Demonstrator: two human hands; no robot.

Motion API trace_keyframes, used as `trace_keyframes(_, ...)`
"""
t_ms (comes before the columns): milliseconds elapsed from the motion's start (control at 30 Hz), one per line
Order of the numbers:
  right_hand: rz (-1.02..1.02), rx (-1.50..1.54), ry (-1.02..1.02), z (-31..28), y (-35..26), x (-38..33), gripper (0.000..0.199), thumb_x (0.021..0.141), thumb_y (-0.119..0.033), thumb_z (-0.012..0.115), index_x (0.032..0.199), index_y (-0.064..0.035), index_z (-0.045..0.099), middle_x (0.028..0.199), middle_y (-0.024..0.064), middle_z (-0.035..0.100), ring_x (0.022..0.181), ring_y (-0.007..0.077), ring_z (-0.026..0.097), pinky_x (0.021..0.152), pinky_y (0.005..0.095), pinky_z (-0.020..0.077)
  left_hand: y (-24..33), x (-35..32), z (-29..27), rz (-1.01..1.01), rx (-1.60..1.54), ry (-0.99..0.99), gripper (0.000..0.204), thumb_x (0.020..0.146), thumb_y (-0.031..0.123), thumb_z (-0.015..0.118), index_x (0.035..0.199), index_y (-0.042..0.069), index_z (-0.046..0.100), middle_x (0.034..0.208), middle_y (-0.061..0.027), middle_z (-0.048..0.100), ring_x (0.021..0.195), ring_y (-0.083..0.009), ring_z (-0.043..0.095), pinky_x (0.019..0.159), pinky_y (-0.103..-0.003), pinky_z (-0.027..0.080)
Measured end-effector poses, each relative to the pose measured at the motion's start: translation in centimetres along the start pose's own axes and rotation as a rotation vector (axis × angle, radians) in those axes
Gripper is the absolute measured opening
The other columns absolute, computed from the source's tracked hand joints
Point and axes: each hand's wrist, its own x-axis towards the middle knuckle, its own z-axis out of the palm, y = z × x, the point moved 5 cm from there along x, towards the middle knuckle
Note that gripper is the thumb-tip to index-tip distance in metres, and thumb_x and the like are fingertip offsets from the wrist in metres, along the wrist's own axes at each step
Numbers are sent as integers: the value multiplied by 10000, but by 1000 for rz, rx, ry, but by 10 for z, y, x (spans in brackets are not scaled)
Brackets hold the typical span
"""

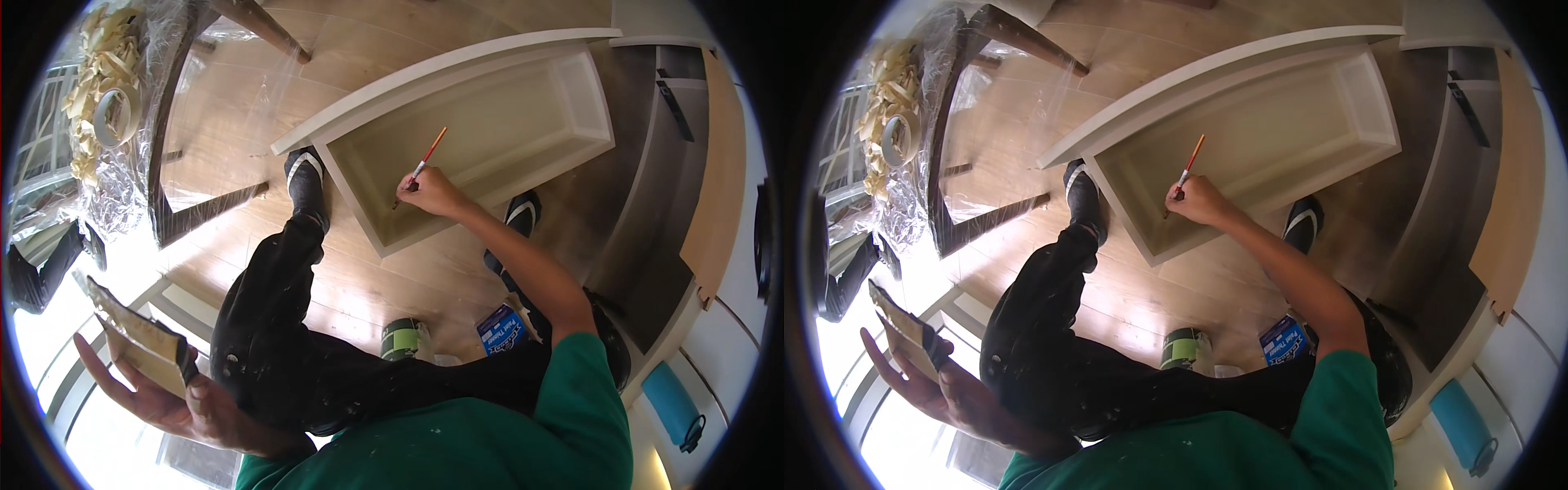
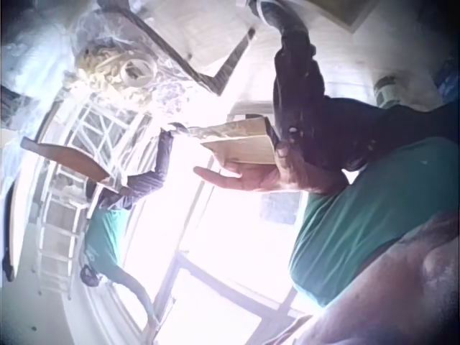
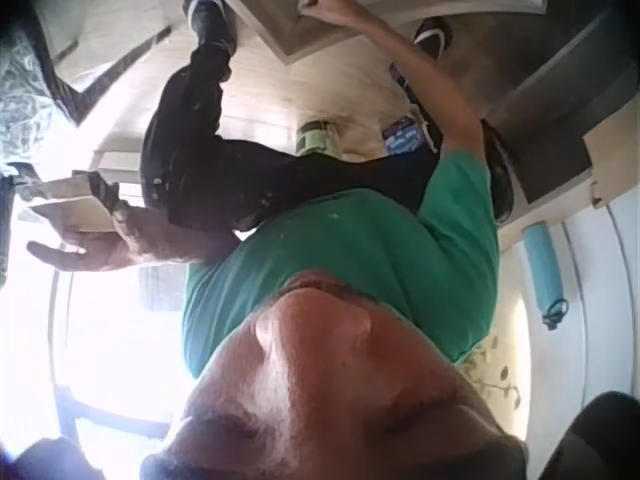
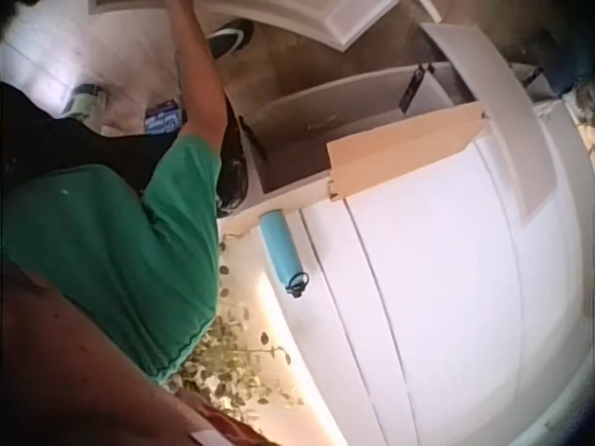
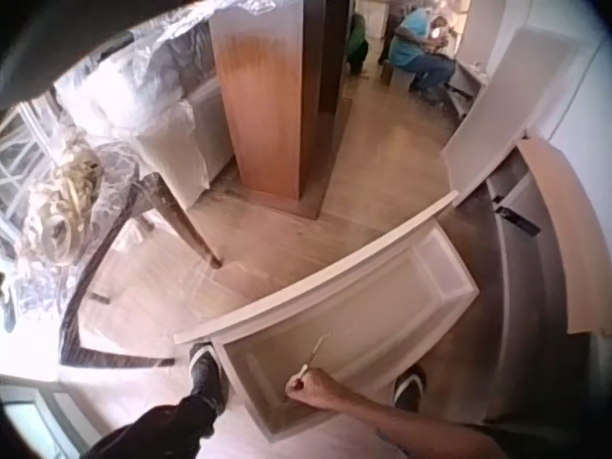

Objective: The person paints the inner corners and edges of a wooden shelf unit using a small brush, frequently dipping the brush into a small container of light-colored paint.

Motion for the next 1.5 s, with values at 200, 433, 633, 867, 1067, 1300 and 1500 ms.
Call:
trace_keyframes(200,-11,-81,7,19,12,10,137,767,-144,731,831,-23,743,795,174,707,746,329,700,710,407,548,2,2,-9,-125,112,19,1209,713,543,897,1592,37,239,1417,-218,510,908,-174,636,711,-228,555)
trace_keyframes(433,9,-102,28,31,21,19,142,772,-152,723,810,-16,710,769,182,688,751,354,693,710,428,545,-8,0,-13,-112,-28,-59,1225,703,547,903,1598,55,226,1458,-212,478,930,-160,637,741,-226,560)
trace_keyframes(633,-27,-61,-103,22,4,18,158,790,-157,704,811,-1,712,722,149,688,685,275,688,677,379,545,-8,0,-15,-88,18,-67,1235,706,547,903,1603,57,210,1468,-222,465,949,-165,641,764,-232,565)
trace_keyframes(867,183,147,-320,-1,-13,18,170,797,-183,711,851,-26,747,759,65,733,718,163,703,708,317,555,-9,-2,-14,-100,8,-70,1230,704,503,920,1604,58,209,1475,-225,456,965,-171,650,783,-240,575)
trace_keyframes(1067,-16,-54,-132,20,19,29,153,793,-168,689,861,-43,744,766,136,708,711,286,688,695,379,546,-4,0,-13,-61,72,-72,1192,721,543,893,1594,68,235,1541,-207,370,1004,-167,636,781,-232,574)
trace_keyframes(1300,-43,-95,-84,21,12,19,141,779,-162,683,817,-37,736,782,165,703,728,311,686,695,404,542,-8,3,-19,-38,170,-63,1188,709,605,875,1580,74,265,1577,-190,314,988,-161,621,749,-221,564)
trace_keyframes(1500,83,6,-267,5,-26,7,192,805,-201,716,854,-21,763,727,90,712,688,188,675,678,328,534,-9,0,-16,-60,123,-63,1196,706,588,885,1585,73,257,1555,-196,339,976,-160,625,746,-225,564)
